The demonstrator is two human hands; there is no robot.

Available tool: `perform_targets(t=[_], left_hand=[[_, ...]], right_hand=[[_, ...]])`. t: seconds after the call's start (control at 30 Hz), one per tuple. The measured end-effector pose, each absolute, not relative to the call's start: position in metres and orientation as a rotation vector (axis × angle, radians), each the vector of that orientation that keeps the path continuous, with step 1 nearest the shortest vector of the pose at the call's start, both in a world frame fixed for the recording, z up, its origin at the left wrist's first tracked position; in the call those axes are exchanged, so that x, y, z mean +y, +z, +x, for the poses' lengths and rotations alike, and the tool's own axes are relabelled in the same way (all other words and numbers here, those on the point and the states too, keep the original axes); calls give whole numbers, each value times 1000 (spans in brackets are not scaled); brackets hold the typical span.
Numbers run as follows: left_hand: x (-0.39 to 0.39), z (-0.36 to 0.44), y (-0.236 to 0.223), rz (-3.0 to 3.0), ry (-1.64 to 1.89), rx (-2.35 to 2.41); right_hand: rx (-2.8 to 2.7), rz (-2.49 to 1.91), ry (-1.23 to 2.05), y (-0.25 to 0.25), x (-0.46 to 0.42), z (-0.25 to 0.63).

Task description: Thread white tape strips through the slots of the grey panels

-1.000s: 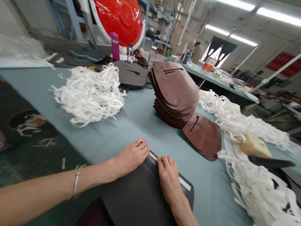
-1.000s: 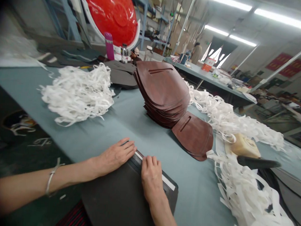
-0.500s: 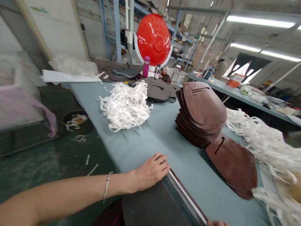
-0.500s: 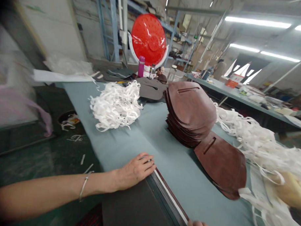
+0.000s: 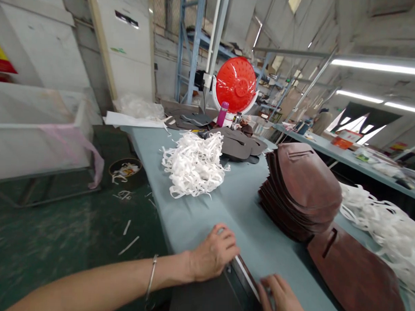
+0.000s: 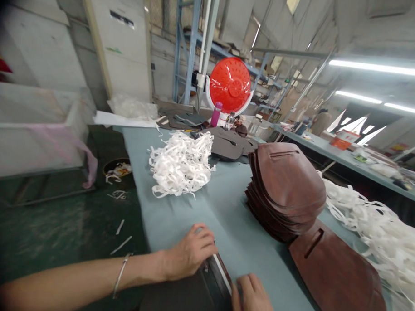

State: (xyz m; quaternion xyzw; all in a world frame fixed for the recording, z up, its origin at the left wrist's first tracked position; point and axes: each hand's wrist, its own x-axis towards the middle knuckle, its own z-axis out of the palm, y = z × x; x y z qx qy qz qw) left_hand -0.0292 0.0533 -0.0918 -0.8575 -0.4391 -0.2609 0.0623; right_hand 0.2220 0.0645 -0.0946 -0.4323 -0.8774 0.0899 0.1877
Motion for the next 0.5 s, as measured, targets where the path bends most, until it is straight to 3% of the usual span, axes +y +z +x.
perform_targets(t=[0.17,0.27,0.4,0.5], left_hand=[[71,-80,-85,-1825,-1039,-1945],[81,-101,-83,-1530,-1008,-2067],[88,-106,-89,-1580,-897,-2060],[90,-104,-92,-1582,-834,-2120]], right_hand=[[-1753,-1258,1334,-72,106,99],[-1229,-1188,1771,-73,138,28],[-1137,-1162,1820,-79,161,-25],[-1154,-1183,1732,-81,153,-18]])
